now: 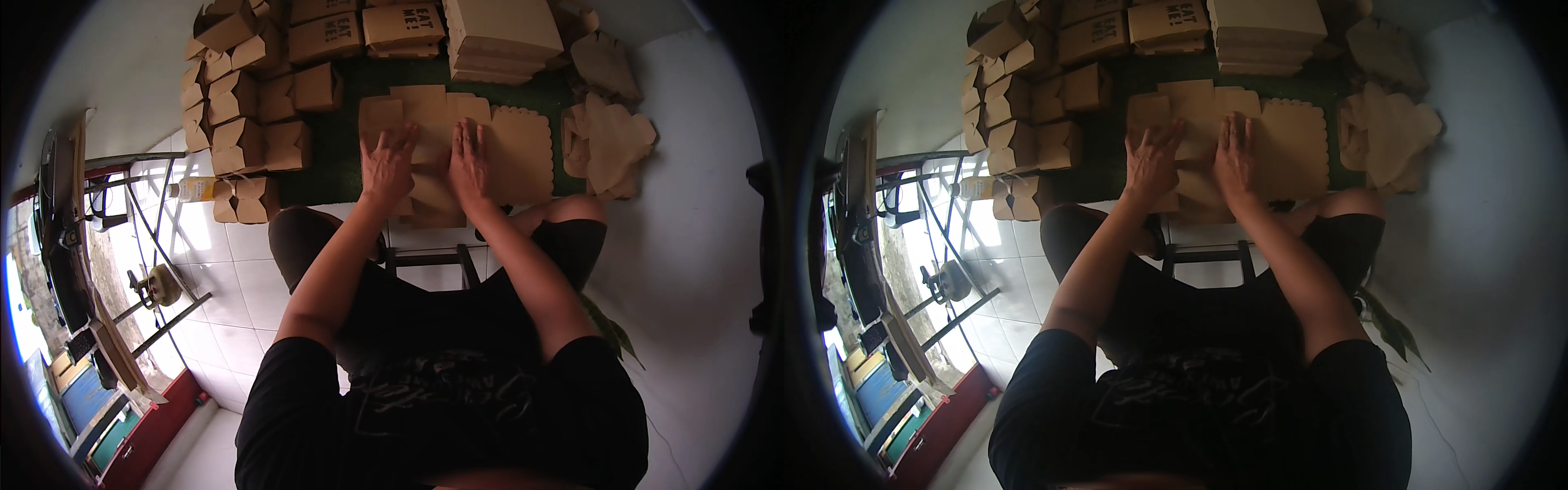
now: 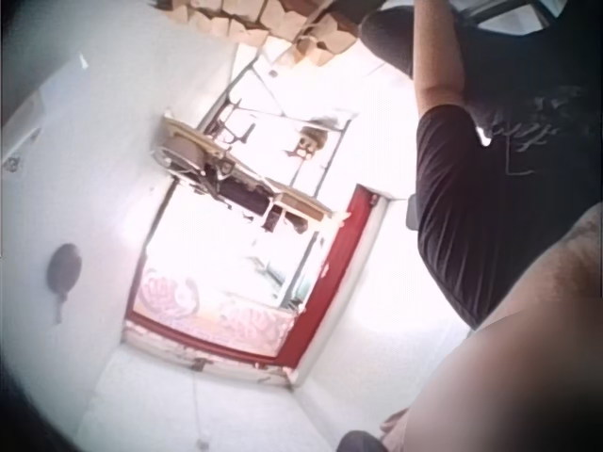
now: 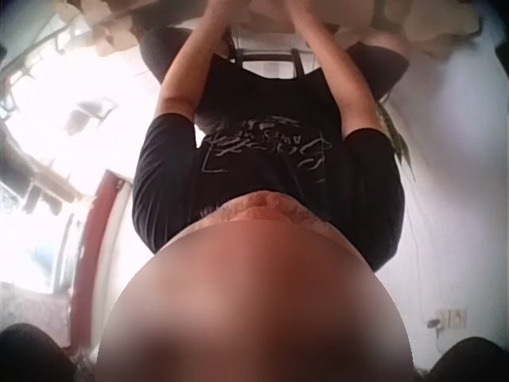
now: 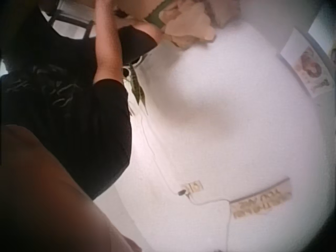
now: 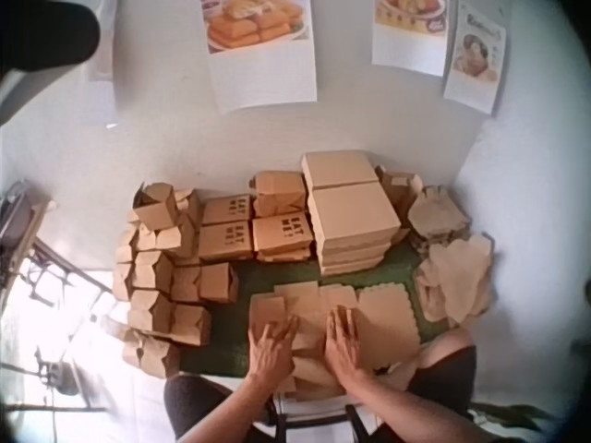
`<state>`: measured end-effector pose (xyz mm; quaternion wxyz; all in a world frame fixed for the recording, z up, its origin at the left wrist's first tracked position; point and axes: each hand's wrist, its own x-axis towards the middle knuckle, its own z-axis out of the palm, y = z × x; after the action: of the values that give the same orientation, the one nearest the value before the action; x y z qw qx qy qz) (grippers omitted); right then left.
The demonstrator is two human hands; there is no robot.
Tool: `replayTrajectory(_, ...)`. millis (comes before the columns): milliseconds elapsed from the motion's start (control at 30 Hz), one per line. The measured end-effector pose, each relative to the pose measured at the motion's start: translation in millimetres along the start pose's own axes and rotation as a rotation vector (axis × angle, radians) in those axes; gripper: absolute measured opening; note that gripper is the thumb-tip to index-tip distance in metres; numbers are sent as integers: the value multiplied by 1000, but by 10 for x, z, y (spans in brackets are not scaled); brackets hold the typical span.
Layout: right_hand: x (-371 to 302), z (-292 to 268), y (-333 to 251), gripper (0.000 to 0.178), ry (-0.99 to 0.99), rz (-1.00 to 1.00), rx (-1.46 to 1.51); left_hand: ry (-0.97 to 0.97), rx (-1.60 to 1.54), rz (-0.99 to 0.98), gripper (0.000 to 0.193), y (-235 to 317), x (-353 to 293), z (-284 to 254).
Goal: The person assembles flat cardboard box blanks by folding and interlocking tabs to form a small box. They repeatedly pick a blank, fold the sides, and lock the tabs together, then place the finished box aside.
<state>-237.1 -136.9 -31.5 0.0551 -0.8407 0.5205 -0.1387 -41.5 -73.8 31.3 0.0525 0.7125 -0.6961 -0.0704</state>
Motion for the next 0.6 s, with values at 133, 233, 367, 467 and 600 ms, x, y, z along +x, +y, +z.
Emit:
replayTrajectory(133,18,-60,195,69,16,-19,67,-18,-57,-15,94,1,-1,-8)
replayTrajectory(233,36,-32,160,73,-31,13,35,-22,-43,-13,92,7,28,-51)
replayTrajectory(367,39,-14,92,75,16,13,-14,-56,-28,-22,91,28,41,-89)
replayTrajectory(467,54,-73,102,72,12,53,47,-51,30,-16,92,35,42,-83)
replayTrajectory(600,81,-225,88,68,-109,57,20,-6,-22,0,93,5,51,-97)
